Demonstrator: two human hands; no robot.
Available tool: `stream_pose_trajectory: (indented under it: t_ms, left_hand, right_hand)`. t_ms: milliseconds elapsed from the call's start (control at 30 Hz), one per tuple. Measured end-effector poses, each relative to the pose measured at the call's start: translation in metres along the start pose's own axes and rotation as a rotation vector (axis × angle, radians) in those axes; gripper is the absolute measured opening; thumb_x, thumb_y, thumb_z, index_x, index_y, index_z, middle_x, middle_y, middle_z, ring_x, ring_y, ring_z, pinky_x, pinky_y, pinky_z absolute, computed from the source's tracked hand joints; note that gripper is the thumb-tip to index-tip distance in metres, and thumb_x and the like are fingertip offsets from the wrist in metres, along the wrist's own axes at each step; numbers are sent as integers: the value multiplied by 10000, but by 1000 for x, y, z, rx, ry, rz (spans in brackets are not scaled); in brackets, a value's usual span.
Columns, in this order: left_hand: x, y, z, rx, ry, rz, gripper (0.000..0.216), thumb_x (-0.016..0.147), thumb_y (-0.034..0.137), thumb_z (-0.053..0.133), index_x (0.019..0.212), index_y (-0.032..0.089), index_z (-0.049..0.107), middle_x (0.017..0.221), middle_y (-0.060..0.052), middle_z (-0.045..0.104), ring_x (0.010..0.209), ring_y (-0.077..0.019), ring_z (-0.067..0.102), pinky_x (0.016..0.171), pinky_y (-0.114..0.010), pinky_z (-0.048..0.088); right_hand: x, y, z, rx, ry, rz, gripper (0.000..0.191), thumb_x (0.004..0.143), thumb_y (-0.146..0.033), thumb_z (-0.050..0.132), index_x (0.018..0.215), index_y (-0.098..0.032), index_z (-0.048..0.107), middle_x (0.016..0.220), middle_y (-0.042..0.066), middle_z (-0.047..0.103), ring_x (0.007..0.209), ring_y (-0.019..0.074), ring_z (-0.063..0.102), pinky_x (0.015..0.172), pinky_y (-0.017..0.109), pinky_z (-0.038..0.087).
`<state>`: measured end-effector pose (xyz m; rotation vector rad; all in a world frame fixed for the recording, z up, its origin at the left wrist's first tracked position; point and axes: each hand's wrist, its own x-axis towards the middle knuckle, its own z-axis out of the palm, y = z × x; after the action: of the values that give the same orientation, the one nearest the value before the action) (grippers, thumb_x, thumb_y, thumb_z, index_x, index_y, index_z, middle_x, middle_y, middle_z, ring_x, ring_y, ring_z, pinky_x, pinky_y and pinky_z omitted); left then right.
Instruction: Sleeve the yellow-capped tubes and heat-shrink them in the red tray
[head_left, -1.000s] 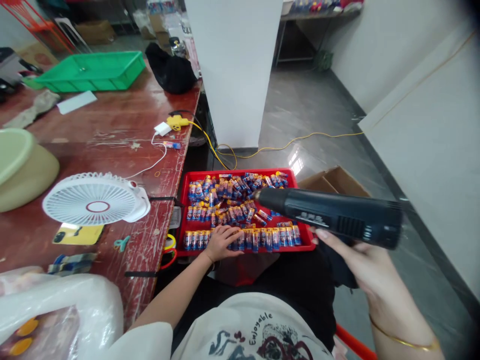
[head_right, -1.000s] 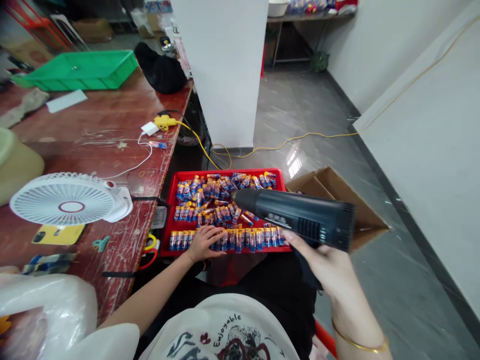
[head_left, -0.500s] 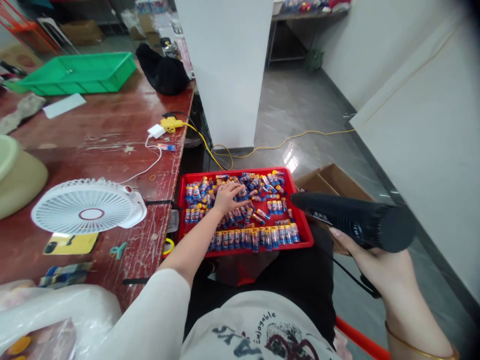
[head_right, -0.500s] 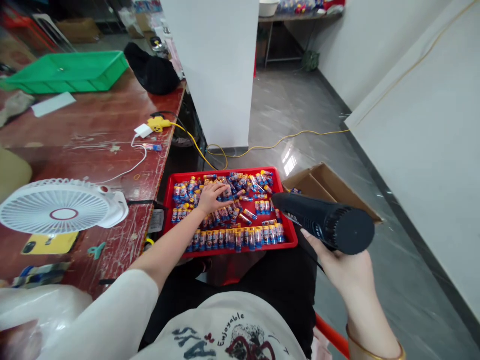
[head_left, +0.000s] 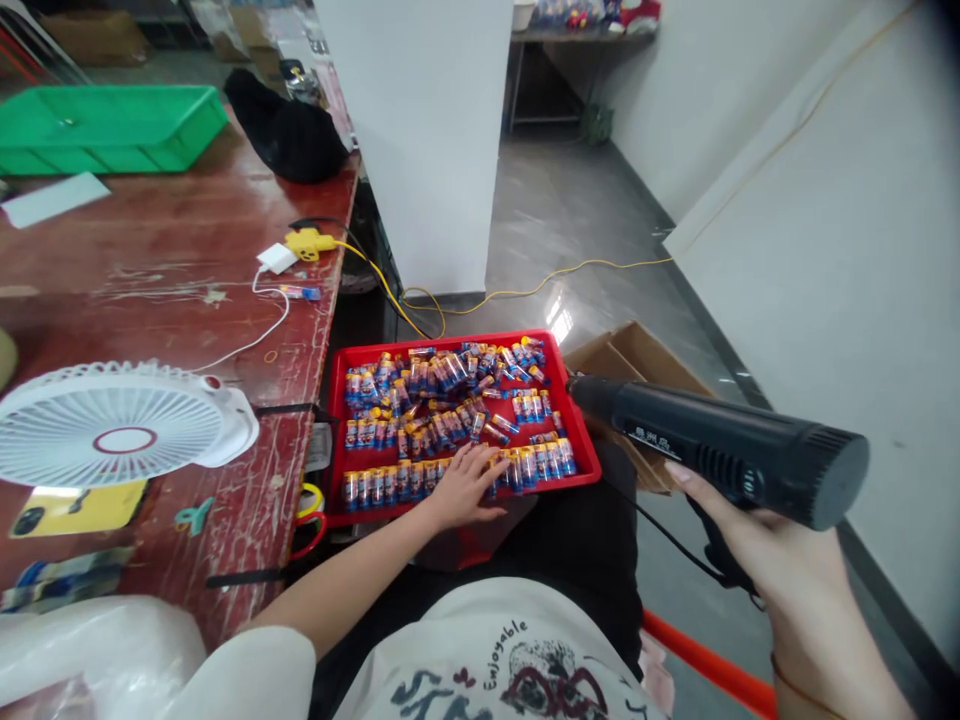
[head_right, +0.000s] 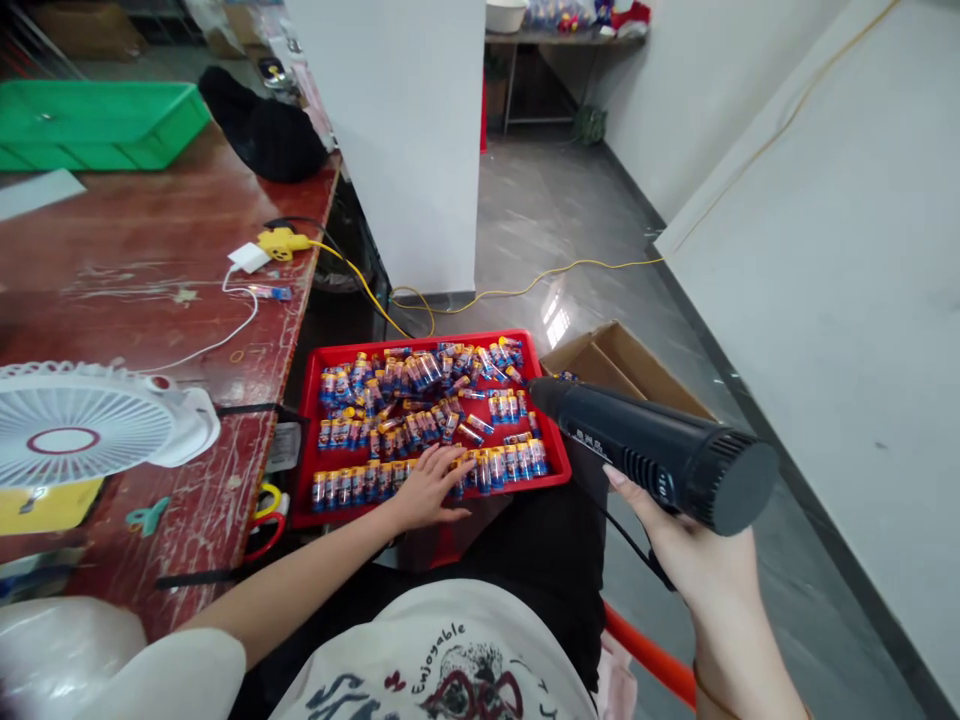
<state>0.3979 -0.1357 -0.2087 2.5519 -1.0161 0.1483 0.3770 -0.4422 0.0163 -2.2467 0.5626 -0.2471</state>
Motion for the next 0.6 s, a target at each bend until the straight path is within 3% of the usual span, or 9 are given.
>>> stream_pose_trajectory:
  t_ms: [167, 333, 433, 533, 600]
  left_hand:
    - [-15, 5, 26, 21, 24, -64, 551, 889, 422, 612, 1375, 186, 505, 1335, -192, 532, 1269, -343, 476, 1033, -502, 409]
    - [-11, -6, 15, -10, 86, -13, 563, 816, 462, 700, 1319, 260, 548, 1285, -134, 549, 1212, -296, 524, 1021, -439, 448]
    - [15, -35, 3, -16, 164, -81, 537, 852, 462, 655, 1336, 270, 523, 1294, -143, 515, 1213, -298, 510, 1021, -458, 443]
    - [59, -79, -3, 9, 246, -228, 543, 922, 418, 546, 1391, 160, 452, 1365, -237, 415, 1296, -373, 411, 1046, -577, 377]
    - [86, -100, -4, 10, 234, -249, 535, 916, 418, 548, 1362, 130, 480, 1324, -247, 454, 1281, -391, 430, 1025, -589, 393]
  right_hand:
    - [-2, 0, -3, 52, -28, 12, 536, 670, -471, 769, 1131, -215, 674, 1172, 89, 699, 1178, 333, 609, 1094, 508, 422]
    - [-1, 12, -4, 143, -46, 20, 532, 682, -455, 766, 1142, -205, 672, 1125, 83, 721, 1091, 310, 660, 1039, 477, 486]
    - [5, 21, -1, 165, -29, 13, 553, 681, -457, 767, 1161, -204, 659, 1152, 82, 714, 1095, 309, 659, 1044, 482, 479]
    - [11, 24, 2, 169, 29, -27, 525, 684, -465, 761, 1134, -214, 659, 1203, 82, 694, 1135, 307, 642, 1057, 460, 470]
    - [13, 23, -1, 156, 74, -29, 499, 689, -468, 752, 1110, -217, 662, 1203, 85, 694, 1141, 310, 640, 1048, 445, 478]
